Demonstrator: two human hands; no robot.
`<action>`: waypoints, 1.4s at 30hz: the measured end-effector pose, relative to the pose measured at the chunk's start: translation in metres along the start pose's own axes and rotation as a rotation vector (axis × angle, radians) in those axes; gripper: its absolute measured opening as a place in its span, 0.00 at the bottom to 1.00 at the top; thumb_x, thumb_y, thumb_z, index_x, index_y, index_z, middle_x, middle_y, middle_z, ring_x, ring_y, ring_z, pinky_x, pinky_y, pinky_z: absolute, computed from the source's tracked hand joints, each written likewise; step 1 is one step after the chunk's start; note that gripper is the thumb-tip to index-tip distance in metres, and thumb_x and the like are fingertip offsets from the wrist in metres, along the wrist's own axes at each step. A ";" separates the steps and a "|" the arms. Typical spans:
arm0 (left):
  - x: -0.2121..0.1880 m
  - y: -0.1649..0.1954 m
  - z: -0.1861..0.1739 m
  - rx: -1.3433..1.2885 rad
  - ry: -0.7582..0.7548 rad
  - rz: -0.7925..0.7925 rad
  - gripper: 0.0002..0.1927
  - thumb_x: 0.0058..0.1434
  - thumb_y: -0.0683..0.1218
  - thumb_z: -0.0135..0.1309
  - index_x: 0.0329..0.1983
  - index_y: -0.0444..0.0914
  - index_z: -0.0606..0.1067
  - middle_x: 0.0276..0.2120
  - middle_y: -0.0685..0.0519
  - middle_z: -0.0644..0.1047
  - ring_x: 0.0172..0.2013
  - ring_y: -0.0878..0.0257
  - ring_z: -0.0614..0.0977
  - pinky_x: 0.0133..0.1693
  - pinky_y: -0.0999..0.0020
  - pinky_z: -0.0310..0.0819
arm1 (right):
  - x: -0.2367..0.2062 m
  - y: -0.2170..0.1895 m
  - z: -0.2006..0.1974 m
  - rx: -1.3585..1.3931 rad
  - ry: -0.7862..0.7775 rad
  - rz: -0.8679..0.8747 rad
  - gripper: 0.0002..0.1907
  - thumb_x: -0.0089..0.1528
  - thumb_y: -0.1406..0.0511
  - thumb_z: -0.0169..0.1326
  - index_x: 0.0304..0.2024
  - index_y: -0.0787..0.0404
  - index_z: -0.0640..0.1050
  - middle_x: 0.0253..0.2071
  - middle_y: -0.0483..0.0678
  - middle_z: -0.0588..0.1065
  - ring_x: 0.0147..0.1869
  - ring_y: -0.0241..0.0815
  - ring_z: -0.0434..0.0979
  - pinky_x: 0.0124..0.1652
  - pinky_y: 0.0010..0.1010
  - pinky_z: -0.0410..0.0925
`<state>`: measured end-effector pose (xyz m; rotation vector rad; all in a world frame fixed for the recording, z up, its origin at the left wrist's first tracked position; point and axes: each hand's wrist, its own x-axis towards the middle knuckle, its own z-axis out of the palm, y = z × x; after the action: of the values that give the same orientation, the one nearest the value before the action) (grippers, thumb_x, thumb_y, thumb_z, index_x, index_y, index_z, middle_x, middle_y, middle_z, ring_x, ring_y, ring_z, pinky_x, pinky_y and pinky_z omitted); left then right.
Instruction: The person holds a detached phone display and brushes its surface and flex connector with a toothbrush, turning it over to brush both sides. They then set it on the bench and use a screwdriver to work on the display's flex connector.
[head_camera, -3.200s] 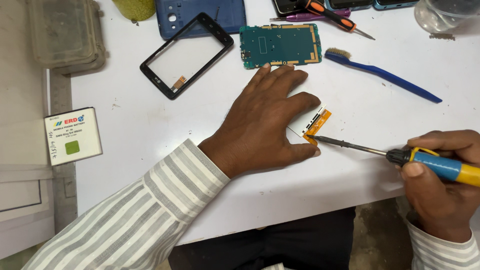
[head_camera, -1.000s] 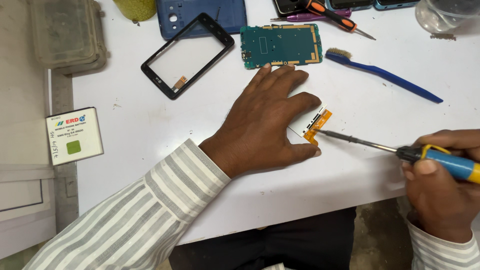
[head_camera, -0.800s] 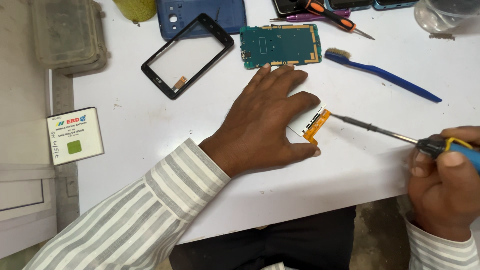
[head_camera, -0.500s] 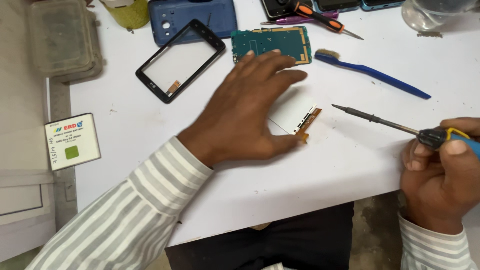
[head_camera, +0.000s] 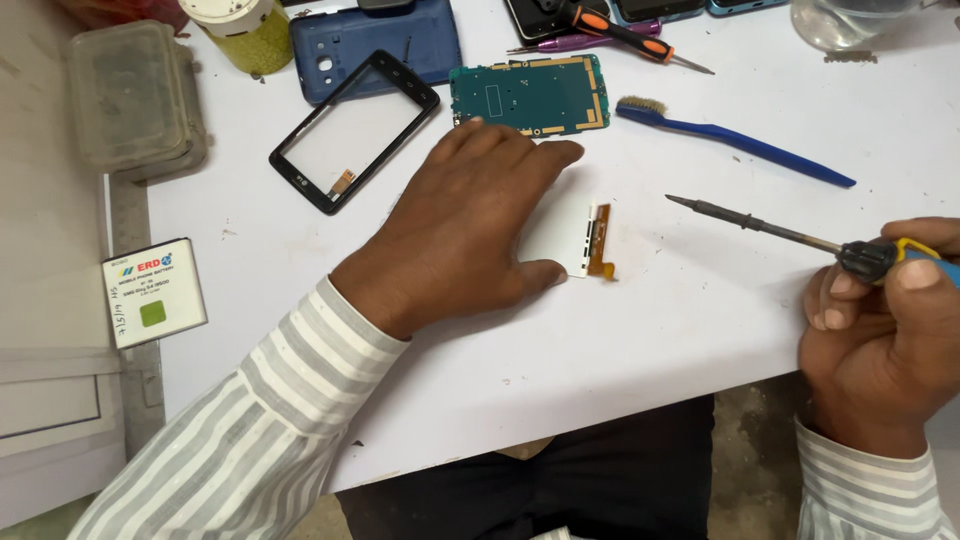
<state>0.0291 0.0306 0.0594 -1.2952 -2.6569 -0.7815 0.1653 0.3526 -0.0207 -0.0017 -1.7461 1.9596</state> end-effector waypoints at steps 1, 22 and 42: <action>-0.001 0.003 -0.001 0.027 0.008 -0.012 0.45 0.43 0.54 0.73 0.62 0.34 0.70 0.48 0.42 0.77 0.55 0.47 0.75 0.64 0.46 0.59 | 0.000 -0.001 0.001 -0.002 0.003 0.001 0.11 0.76 0.62 0.49 0.54 0.64 0.66 0.31 0.48 0.70 0.27 0.35 0.66 0.31 0.25 0.61; -0.007 0.004 0.011 0.023 0.150 -0.260 0.34 0.49 0.58 0.72 0.49 0.34 0.72 0.34 0.45 0.75 0.24 0.53 0.80 0.23 0.56 0.72 | 0.067 -0.010 0.014 -0.902 -0.364 -0.218 0.21 0.73 0.55 0.59 0.52 0.66 0.70 0.34 0.48 0.73 0.34 0.33 0.73 0.39 0.20 0.68; 0.004 -0.008 0.022 -0.116 0.153 -0.160 0.29 0.49 0.57 0.71 0.47 0.35 0.79 0.35 0.49 0.74 0.28 0.58 0.79 0.23 0.61 0.69 | 0.049 0.045 -0.076 -0.707 -0.422 -0.117 0.21 0.75 0.51 0.56 0.51 0.60 0.67 0.39 0.48 0.69 0.37 0.36 0.75 0.39 0.25 0.72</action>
<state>0.0234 0.0399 0.0388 -1.0074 -2.6505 -1.0252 0.1313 0.4389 -0.0595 0.2775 -2.5635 1.2258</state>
